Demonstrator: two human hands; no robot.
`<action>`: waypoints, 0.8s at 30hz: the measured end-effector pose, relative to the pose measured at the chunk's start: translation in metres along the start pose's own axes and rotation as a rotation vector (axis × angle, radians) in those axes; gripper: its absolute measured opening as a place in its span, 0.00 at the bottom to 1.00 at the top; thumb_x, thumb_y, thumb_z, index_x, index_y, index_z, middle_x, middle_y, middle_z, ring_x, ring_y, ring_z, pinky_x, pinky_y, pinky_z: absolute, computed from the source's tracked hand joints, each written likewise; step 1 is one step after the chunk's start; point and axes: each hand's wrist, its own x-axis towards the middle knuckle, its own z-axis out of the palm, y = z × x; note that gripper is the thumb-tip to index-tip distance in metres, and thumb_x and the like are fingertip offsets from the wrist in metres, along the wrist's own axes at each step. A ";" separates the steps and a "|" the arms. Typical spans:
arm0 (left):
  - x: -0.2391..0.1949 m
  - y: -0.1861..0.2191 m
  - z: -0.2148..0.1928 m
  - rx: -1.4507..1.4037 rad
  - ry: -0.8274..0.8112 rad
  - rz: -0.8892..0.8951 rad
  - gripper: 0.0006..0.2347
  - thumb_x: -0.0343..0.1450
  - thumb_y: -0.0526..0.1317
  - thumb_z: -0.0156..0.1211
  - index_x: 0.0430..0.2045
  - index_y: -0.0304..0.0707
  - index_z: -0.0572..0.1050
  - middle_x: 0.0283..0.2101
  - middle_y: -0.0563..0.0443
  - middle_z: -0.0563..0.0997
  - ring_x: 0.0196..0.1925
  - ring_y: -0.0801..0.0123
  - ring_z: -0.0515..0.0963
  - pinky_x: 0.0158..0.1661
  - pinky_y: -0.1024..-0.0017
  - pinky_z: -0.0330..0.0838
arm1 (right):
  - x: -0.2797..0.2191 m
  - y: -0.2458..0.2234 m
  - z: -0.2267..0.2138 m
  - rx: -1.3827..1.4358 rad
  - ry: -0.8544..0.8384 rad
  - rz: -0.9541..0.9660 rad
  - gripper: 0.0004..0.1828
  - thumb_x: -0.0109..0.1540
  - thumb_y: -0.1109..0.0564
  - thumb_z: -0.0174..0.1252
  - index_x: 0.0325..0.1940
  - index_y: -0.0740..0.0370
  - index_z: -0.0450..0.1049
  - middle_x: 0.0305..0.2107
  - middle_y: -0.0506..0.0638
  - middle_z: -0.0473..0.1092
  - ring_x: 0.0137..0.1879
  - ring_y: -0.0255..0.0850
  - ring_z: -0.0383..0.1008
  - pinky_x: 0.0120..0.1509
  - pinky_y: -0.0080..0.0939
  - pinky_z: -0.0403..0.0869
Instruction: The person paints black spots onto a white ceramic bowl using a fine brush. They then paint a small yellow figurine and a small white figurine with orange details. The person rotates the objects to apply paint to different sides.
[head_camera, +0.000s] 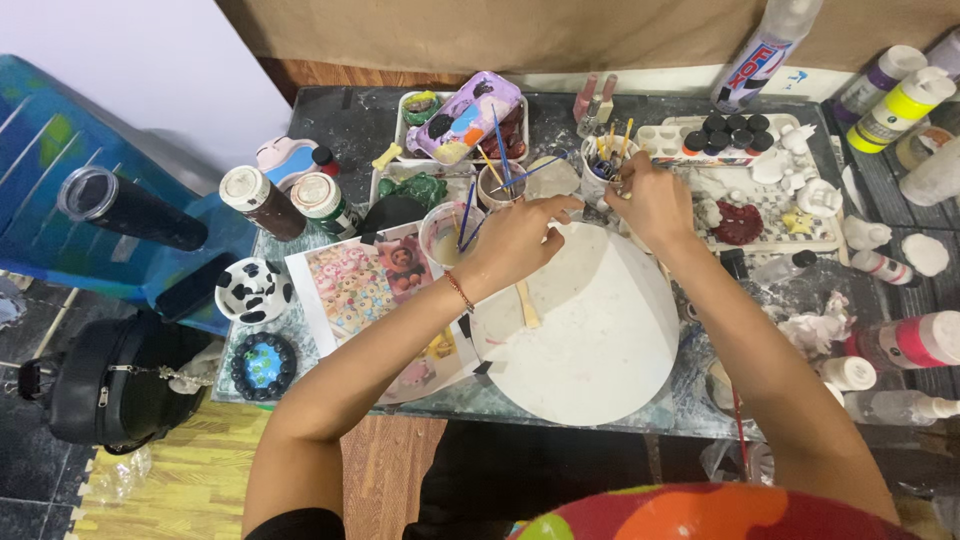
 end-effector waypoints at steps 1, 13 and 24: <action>0.000 -0.001 0.001 -0.003 -0.002 -0.002 0.20 0.65 0.33 0.59 0.53 0.46 0.76 0.43 0.51 0.86 0.35 0.57 0.85 0.38 0.60 0.79 | -0.001 0.000 0.000 0.003 0.004 0.007 0.19 0.60 0.51 0.69 0.46 0.66 0.72 0.30 0.54 0.79 0.36 0.52 0.81 0.42 0.51 0.78; 0.005 -0.015 0.025 -0.014 0.024 0.009 0.19 0.66 0.34 0.60 0.52 0.46 0.75 0.42 0.53 0.86 0.35 0.60 0.85 0.38 0.60 0.79 | -0.013 -0.003 -0.001 0.142 0.071 0.035 0.20 0.60 0.54 0.68 0.47 0.66 0.67 0.31 0.58 0.78 0.36 0.53 0.81 0.40 0.50 0.78; 0.008 -0.029 0.043 -0.232 0.047 0.053 0.20 0.68 0.34 0.62 0.56 0.39 0.72 0.51 0.45 0.82 0.45 0.62 0.84 0.44 0.65 0.81 | -0.045 0.007 -0.036 0.703 0.178 -0.067 0.16 0.69 0.67 0.62 0.52 0.70 0.60 0.45 0.61 0.75 0.52 0.47 0.81 0.54 0.41 0.81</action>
